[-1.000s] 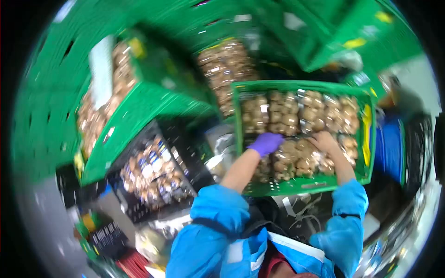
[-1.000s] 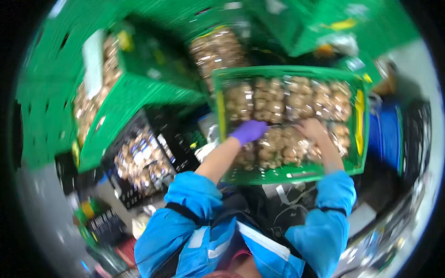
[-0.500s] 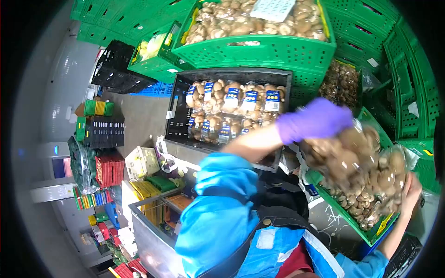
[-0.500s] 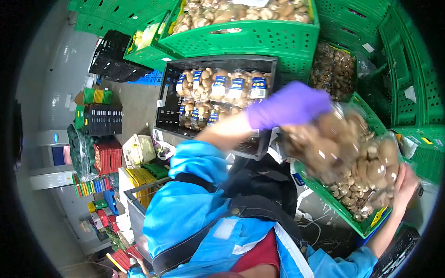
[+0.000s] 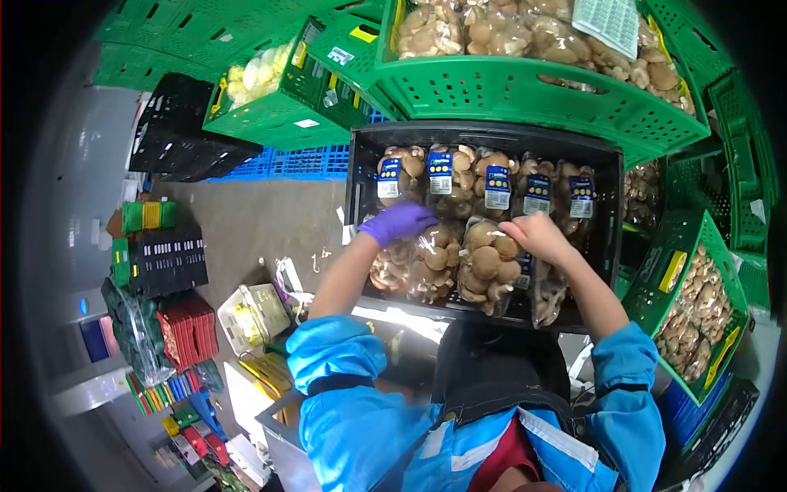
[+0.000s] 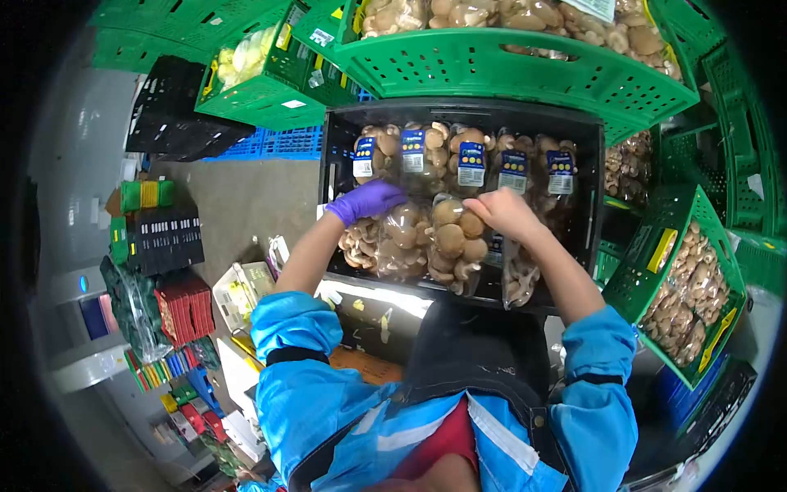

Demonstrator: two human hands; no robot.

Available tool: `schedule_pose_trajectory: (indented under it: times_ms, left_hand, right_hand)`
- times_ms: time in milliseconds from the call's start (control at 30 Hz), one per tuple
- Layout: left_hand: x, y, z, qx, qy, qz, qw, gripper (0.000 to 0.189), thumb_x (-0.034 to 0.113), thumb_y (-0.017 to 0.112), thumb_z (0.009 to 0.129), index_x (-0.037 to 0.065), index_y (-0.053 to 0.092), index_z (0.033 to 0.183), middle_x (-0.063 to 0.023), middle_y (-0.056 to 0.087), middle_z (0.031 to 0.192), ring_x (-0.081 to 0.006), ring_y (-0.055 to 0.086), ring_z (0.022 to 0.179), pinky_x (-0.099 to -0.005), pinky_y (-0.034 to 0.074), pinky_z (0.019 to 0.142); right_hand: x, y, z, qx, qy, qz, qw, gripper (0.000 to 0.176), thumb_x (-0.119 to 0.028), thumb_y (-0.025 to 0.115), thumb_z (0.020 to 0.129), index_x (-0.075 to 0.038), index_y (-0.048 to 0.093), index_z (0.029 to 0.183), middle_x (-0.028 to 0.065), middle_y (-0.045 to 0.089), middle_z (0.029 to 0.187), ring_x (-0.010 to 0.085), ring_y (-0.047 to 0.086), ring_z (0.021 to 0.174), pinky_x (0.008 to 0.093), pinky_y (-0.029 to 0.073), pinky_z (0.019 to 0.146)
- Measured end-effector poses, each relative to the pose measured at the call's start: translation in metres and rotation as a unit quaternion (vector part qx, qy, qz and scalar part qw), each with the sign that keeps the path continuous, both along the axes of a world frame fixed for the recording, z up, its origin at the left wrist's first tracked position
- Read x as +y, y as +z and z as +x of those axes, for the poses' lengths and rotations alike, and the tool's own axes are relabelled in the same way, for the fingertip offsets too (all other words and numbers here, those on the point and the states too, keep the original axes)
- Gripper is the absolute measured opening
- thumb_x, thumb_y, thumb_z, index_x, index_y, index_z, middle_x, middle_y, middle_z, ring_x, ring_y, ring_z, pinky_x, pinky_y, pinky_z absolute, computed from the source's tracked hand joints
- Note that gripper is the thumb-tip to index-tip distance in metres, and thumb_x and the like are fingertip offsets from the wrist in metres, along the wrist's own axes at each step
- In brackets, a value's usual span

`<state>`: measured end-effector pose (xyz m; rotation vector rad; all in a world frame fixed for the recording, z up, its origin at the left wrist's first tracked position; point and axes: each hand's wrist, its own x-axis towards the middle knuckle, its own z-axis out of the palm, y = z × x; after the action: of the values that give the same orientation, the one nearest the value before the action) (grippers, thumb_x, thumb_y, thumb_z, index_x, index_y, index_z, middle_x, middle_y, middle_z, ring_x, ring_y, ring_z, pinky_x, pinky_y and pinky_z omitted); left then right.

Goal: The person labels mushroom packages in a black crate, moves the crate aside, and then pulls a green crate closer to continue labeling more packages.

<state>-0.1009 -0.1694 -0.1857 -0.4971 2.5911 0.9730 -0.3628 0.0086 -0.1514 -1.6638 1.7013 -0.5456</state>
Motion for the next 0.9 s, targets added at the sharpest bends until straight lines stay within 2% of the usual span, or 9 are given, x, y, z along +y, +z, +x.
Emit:
schedule_pose_trajectory:
  times_ms: [100, 200, 233, 367, 467, 633, 733, 800, 900]
  left_hand:
    - [-0.014, -0.047, 0.010, -0.054, 0.052, 0.008, 0.997, 0.030, 0.032, 0.046, 0.090, 0.011, 0.061, 0.104, -0.0160, 0.062, 0.091, -0.0337, 0.058, 0.087, -0.0400, 0.044, 0.080]
    - [-0.020, -0.075, 0.019, -0.015, 0.076, 0.036, 0.996, 0.029, 0.031, 0.047, 0.088, 0.011, 0.061, 0.103, -0.0158, 0.062, 0.090, -0.0328, 0.059, 0.086, -0.0401, 0.045, 0.078]
    - [-0.017, -0.073, 0.021, 0.006, 0.048, -0.051, 0.998, 0.025, 0.029, 0.050, 0.086, 0.012, 0.062, 0.100, -0.0133, 0.063, 0.089, -0.0318, 0.060, 0.083, -0.0405, 0.046, 0.073]
    - [0.000, -0.053, 0.012, -0.041, -0.011, -0.219, 0.975, 0.026, 0.020, 0.050, 0.083, 0.018, 0.059, 0.108, -0.0107, 0.063, 0.091, -0.0285, 0.060, 0.082, -0.0402, 0.046, 0.069]
    - [0.048, -0.029, -0.005, 0.134, 0.050, -0.228, 0.963, 0.040, 0.021, 0.054, 0.081, 0.004, 0.049, 0.118, -0.0152, 0.053, 0.114, -0.0336, 0.049, 0.105, -0.0441, 0.040, 0.089]
    - [0.143, -0.009, -0.084, 0.201, -0.011, -0.060, 0.978, 0.056, 0.027, 0.060, 0.078, 0.005, 0.042, 0.126, -0.0213, 0.039, 0.130, -0.0372, 0.037, 0.119, -0.0465, 0.029, 0.100]
    - [0.199, 0.000, -0.146, 0.241, -0.062, -0.015, 0.968, 0.062, 0.028, 0.064, 0.075, 0.005, 0.041, 0.128, -0.0214, 0.032, 0.136, -0.0385, 0.030, 0.125, -0.0465, 0.024, 0.104]
    - [0.233, 0.012, -0.186, 0.243, -0.086, -0.023, 0.966, 0.063, 0.028, 0.065, 0.074, 0.005, 0.041, 0.127, -0.0202, 0.032, 0.137, -0.0384, 0.030, 0.125, -0.0464, 0.024, 0.103]
    - [0.282, 0.019, -0.241, 0.289, -0.081, 0.015, 0.954, 0.059, 0.024, 0.066, 0.073, 0.007, 0.044, 0.125, -0.0189, 0.034, 0.136, -0.0373, 0.031, 0.124, -0.0456, 0.025, 0.103]
  right_hand:
    - [-0.021, -0.080, 0.023, -0.007, -0.006, 0.047, 0.999, 0.049, -0.042, 0.046, 0.088, -0.001, 0.064, 0.070, 0.0207, 0.059, 0.066, 0.0379, 0.058, 0.070, 0.0433, 0.046, 0.069]
    - [-0.030, -0.106, 0.035, 0.029, -0.033, 0.122, 0.992, 0.047, -0.039, 0.046, 0.089, 0.000, 0.064, 0.070, 0.0206, 0.061, 0.073, 0.0377, 0.058, 0.076, 0.0434, 0.045, 0.070]
    - [-0.033, -0.110, 0.037, 0.105, 0.008, 0.114, 0.988, 0.050, -0.044, 0.040, 0.090, -0.002, 0.065, 0.077, 0.0157, 0.064, 0.076, 0.0332, 0.061, 0.076, 0.0415, 0.046, 0.070]
    - [-0.033, -0.096, 0.044, 0.109, -0.034, 0.201, 0.973, 0.041, -0.040, 0.041, 0.090, -0.004, 0.060, 0.098, 0.0180, 0.061, 0.098, 0.0326, 0.058, 0.091, 0.0419, 0.045, 0.078]
    - [-0.006, -0.082, 0.045, 0.082, -0.090, -0.089, 0.989, 0.029, -0.028, 0.054, 0.084, -0.005, 0.057, 0.101, 0.0176, 0.058, 0.102, 0.0342, 0.054, 0.096, 0.0413, 0.042, 0.084]
    - [0.090, -0.004, -0.012, -0.024, -0.214, -0.148, 0.965, 0.027, -0.018, 0.061, 0.079, -0.004, 0.056, 0.102, 0.0156, 0.057, 0.100, 0.0320, 0.054, 0.094, 0.0386, 0.043, 0.084]
    - [0.192, 0.036, -0.089, 0.031, -0.366, -0.185, 0.911, 0.022, -0.012, 0.063, 0.078, -0.003, 0.059, 0.097, 0.0138, 0.060, 0.096, 0.0289, 0.058, 0.091, 0.0342, 0.046, 0.080]
    - [0.274, 0.050, -0.152, 0.054, -0.516, -0.124, 0.846, 0.024, -0.012, 0.063, 0.079, -0.002, 0.059, 0.101, 0.0139, 0.062, 0.094, 0.0259, 0.060, 0.086, 0.0328, 0.048, 0.076]
    - [0.416, 0.012, -0.263, 0.181, -0.662, -0.060, 0.725, 0.041, -0.028, 0.064, 0.078, -0.001, 0.056, 0.107, 0.0173, 0.064, 0.084, 0.0301, 0.062, 0.078, 0.0352, 0.049, 0.073]
